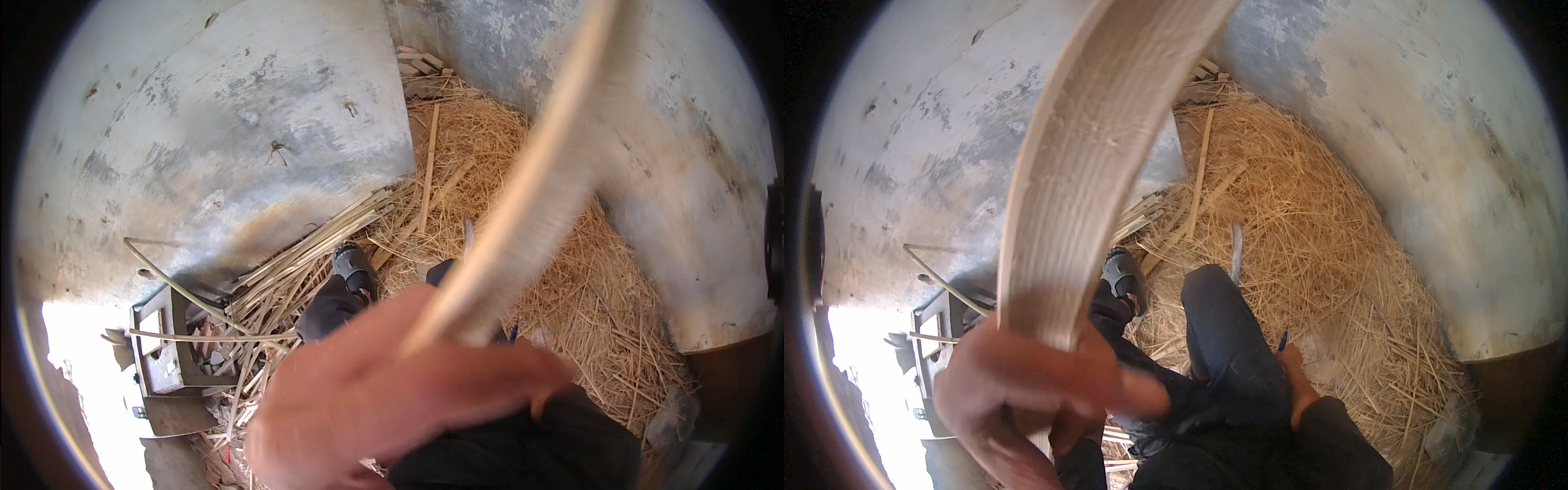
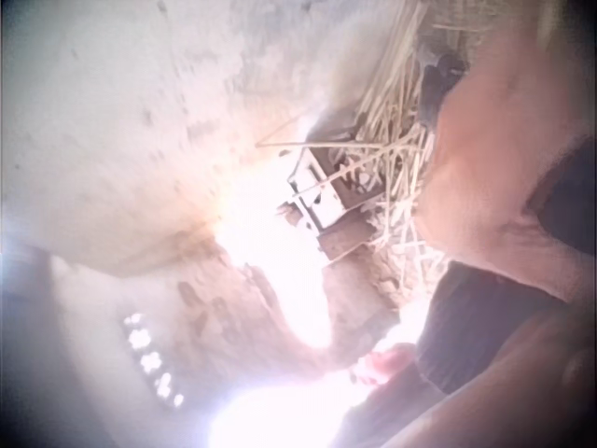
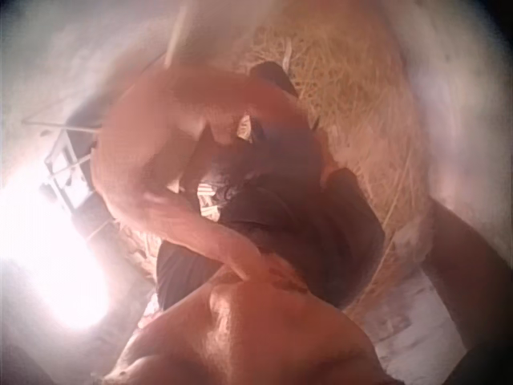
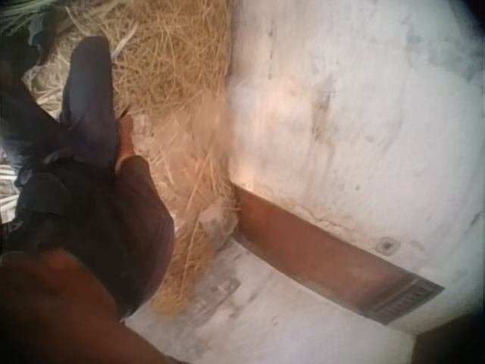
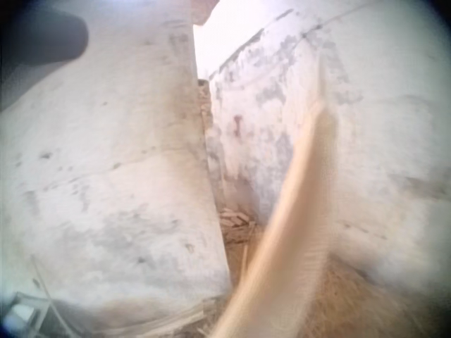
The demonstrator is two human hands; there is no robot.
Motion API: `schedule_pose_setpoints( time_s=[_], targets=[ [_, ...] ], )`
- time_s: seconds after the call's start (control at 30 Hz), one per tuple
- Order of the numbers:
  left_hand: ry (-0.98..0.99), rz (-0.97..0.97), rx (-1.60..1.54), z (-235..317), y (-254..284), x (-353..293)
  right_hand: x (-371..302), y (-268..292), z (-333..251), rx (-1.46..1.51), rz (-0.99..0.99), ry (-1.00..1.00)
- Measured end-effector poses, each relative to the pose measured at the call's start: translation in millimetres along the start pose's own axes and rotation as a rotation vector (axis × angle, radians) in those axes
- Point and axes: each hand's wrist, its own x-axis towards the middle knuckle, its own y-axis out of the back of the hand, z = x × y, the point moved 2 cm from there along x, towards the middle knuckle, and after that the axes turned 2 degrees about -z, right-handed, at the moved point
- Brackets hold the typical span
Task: The person sits on a straw-covered floor and uses a large knife to split long bamboo poles into thin strips. They hold the bamboo vertically and strike it with the knife to separate the sections, repeating the process on multiple poles.
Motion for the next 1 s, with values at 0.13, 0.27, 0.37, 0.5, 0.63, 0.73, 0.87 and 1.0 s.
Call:
schedule_pose_setpoints(
  time_s=[0.13, 0.27, 0.37, 0.5, 0.63, 0.73, 0.87, 1.0],
  targets=[
    [-0.372, 0.147, -0.167, -1.0, -10.0, 12.3, 10.0, 15.4, -6.0, 0.023, -0.038, -0.124],
    [-0.267, 0.080, -0.301, 6.8, -7.7, 12.0, 7.0, 18.6, -16.8, 0.017, -0.045, -0.134],
    [-0.252, 0.031, -0.251, 9.2, -9.1, 15.8, 4.4, 17.9, -23.2, 0.012, -0.015, -0.150],
    [-0.217, -0.076, -0.159, 14.3, -9.3, 26.7, 4.5, 14.0, -17.5, 0.090, 0.036, -0.145],
    [-0.105, -0.254, -0.009, 19.2, -8.4, 40.9, 8.7, 15.2, -7.1, 0.150, -0.029, -0.099],
    [-0.026, -0.218, 0.068, 6.0, -0.6, 29.9, 30.3, 1.0, 10.8, 0.177, 0.006, -0.090],
    [0.248, 0.043, 0.001, -33.0, -12.0, 12.7, 36.6, -42.5, -16.9, 0.312, -0.017, 0.061],
    [0.541, 0.244, -0.411, -61.9, 21.0, -67.0, 41.5, 20.1, 27.1, 0.187, 0.075, 0.020]
  ],
)
